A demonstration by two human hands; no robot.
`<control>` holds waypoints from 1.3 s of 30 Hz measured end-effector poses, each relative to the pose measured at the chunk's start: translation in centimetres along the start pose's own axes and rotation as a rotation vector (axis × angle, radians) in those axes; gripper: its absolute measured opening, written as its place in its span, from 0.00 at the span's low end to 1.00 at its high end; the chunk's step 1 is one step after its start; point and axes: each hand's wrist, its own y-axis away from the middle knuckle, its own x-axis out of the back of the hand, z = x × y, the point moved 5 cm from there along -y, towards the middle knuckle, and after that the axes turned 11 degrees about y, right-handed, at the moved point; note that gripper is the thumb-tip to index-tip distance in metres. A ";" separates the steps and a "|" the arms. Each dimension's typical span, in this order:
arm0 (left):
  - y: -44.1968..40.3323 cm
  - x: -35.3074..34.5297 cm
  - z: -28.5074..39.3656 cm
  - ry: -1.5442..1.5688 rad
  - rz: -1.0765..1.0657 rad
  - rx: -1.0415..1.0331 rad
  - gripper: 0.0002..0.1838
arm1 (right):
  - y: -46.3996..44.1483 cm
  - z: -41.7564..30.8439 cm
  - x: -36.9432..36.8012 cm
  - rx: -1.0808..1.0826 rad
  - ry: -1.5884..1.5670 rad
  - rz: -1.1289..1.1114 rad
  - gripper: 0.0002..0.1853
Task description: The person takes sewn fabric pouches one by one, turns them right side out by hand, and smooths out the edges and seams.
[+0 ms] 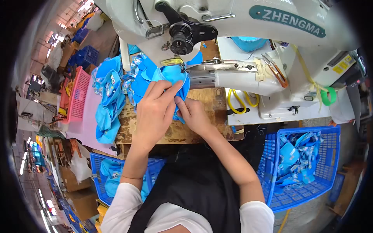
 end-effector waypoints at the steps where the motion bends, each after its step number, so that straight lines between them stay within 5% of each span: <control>1: 0.0 -0.1 0.1 -0.029 -0.002 0.000 0.21 | 0.0 0.2 -0.2 0.015 -0.019 0.000 0.21; 15: 0.4 -1.1 -0.7 0.044 0.259 0.068 0.17 | -0.8 -1.5 1.2 -0.096 -0.332 -0.089 0.23; 30: -1.0 -1.7 0.3 -0.226 0.105 -0.057 0.14 | -0.6 -3.5 2.5 -0.203 -0.442 -0.068 0.23; 35: -0.6 -1.3 -0.1 -0.199 0.080 -0.055 0.17 | -0.7 -3.4 3.2 -0.232 -0.311 -0.032 0.23; 39: 1.1 -1.0 0.1 -0.132 0.163 -0.053 0.19 | -0.5 -3.6 3.6 0.030 0.055 0.161 0.25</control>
